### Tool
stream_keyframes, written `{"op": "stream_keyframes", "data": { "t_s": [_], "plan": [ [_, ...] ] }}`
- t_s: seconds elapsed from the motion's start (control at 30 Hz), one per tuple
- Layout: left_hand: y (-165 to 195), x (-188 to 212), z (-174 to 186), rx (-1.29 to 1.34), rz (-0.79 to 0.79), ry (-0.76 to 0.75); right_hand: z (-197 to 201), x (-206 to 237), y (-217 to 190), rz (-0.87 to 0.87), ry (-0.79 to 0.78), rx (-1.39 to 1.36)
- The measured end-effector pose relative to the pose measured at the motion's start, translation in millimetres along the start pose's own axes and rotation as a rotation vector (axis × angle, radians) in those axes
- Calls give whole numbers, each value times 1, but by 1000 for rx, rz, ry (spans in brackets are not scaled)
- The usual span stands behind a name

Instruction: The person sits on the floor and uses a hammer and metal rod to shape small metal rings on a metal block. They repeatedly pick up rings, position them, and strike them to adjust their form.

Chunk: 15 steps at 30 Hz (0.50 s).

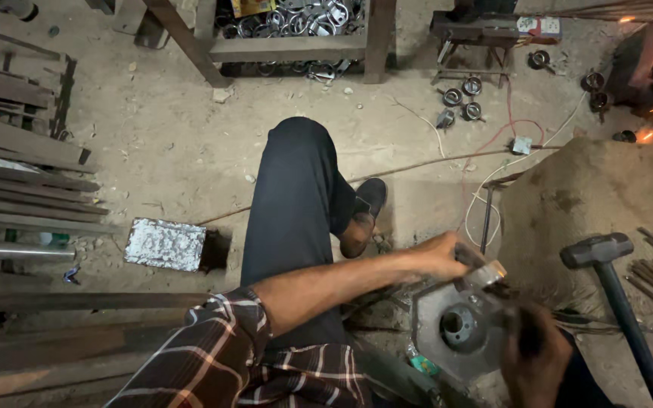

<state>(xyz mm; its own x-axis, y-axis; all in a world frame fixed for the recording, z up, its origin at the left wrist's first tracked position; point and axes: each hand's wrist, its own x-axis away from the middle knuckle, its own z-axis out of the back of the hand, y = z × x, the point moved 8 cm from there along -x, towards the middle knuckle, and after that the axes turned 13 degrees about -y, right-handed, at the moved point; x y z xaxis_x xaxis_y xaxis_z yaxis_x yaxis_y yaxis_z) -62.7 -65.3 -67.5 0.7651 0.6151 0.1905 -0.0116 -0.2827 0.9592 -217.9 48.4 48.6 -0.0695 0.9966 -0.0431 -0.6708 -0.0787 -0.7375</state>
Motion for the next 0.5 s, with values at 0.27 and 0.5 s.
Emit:
{"op": "stream_keyframes", "data": {
  "t_s": [0.27, 0.5],
  "plan": [
    [9, 5, 24, -40, 6, 240, 8, 6, 20, -23, -55, -115],
    [17, 11, 16, -180, 34, 270, -15, -11, -20, 56, -130, -90]
  ]
}}
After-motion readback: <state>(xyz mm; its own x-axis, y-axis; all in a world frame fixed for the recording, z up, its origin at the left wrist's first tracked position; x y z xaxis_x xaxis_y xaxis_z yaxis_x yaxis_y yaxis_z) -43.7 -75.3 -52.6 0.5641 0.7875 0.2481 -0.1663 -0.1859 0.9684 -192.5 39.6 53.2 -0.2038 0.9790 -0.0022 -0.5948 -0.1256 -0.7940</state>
